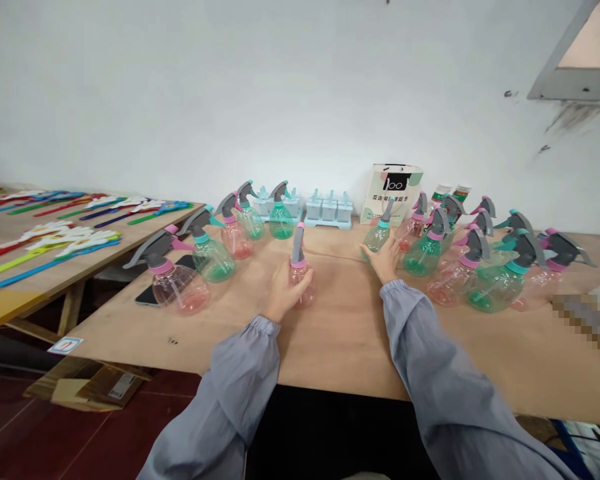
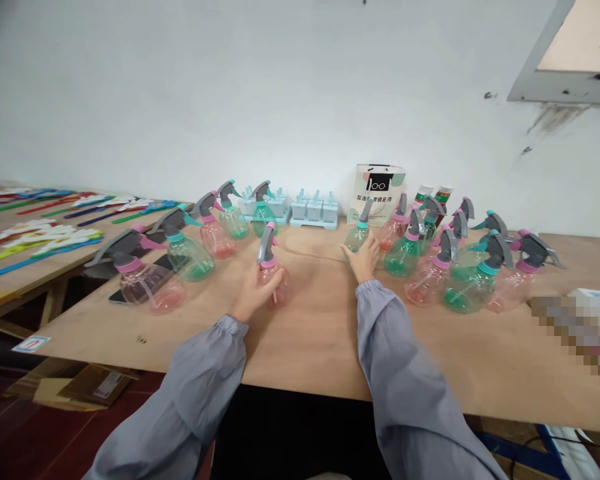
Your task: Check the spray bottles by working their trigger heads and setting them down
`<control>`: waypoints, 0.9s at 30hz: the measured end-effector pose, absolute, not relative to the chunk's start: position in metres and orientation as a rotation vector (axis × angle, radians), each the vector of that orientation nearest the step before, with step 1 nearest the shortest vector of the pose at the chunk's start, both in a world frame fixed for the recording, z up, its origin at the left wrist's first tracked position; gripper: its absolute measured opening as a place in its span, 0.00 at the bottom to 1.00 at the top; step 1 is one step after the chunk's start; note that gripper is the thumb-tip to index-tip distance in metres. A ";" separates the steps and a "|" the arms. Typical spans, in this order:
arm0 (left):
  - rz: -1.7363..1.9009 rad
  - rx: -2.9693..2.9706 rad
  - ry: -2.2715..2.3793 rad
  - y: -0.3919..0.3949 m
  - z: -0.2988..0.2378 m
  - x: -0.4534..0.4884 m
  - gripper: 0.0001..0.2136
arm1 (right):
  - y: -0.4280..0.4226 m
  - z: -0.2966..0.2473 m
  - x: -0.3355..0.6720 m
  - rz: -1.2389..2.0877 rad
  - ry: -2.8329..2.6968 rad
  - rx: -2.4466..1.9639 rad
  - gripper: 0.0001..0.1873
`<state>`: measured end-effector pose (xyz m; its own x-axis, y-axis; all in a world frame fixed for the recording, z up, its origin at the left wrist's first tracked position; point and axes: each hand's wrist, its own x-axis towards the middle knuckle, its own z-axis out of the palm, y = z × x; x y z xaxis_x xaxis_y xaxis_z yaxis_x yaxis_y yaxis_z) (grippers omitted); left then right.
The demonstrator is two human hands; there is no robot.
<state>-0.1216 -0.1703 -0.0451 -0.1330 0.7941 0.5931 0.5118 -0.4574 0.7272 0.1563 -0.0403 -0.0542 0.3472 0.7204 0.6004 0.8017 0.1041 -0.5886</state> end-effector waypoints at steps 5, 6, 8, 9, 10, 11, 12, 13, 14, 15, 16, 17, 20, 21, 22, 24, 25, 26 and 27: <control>1.607 1.880 1.473 -0.172 -0.043 -0.122 0.12 | -0.012 -0.049 0.164 -0.090 -1.306 -1.885 0.57; 1.604 1.877 1.467 -0.172 -0.042 -0.122 0.11 | -0.008 -0.048 0.165 -0.083 -1.291 -1.915 0.57; 1.599 1.864 1.465 -0.173 -0.042 -0.122 0.11 | -0.001 -0.046 0.166 -0.075 -1.279 -1.947 0.56; 1.599 1.856 1.467 -0.173 -0.042 -0.121 0.11 | 0.002 -0.046 0.167 -0.075 -1.276 -1.955 0.55; 1.600 1.849 1.470 -0.173 -0.042 -0.121 0.11 | 0.004 -0.045 0.169 -0.076 -1.274 -1.961 0.54; 1.602 1.846 1.473 -0.173 -0.042 -0.121 0.11 | 0.006 -0.044 0.170 -0.075 -1.272 -1.967 0.54; 1.606 1.846 1.471 -0.173 -0.042 -0.121 0.11 | 0.007 -0.044 0.170 -0.072 -1.272 -1.969 0.54; 1.612 1.850 1.467 -0.173 -0.042 -0.121 0.11 | 0.008 -0.043 0.171 -0.067 -1.272 -1.967 0.54; 1.618 1.853 1.462 -0.173 -0.042 -0.121 0.11 | 0.008 -0.043 0.171 -0.061 -1.268 -1.961 0.54; 1.622 1.853 1.457 -0.174 -0.042 -0.121 0.11 | 0.008 -0.042 0.171 -0.054 -1.256 -1.950 0.55; 1.622 1.849 1.453 -0.174 -0.042 -0.120 0.10 | 0.006 -0.042 0.169 -0.050 -1.234 -1.932 0.55; 1.619 1.842 1.451 -0.174 -0.043 -0.120 0.10 | 0.003 -0.041 0.167 -0.051 -1.205 -1.902 0.55; 1.608 1.824 1.443 -0.174 -0.043 -0.119 0.11 | -0.015 -0.037 0.155 -0.078 -1.162 -1.686 0.48; 1.610 1.822 1.436 -0.173 -0.043 -0.119 0.11 | -0.025 -0.035 0.149 -0.072 -1.202 -1.566 0.43; 1.614 1.821 1.428 -0.173 -0.043 -0.118 0.12 | -0.036 -0.032 0.142 -0.046 -1.277 -1.430 0.39; 1.630 1.818 1.411 -0.172 -0.043 -0.115 0.13 | -0.063 -0.025 0.123 0.095 -1.530 -1.134 0.34; 1.635 1.824 1.399 -0.172 -0.044 -0.113 0.14 | -0.077 -0.020 0.113 0.206 -1.684 -0.993 0.34; 1.632 1.840 1.381 -0.172 -0.045 -0.109 0.15 | -0.091 -0.016 0.102 0.330 -1.825 -0.862 0.37; 1.619 1.867 1.358 -0.172 -0.046 -0.105 0.17 | -0.104 -0.012 0.091 0.446 -1.924 -0.754 0.41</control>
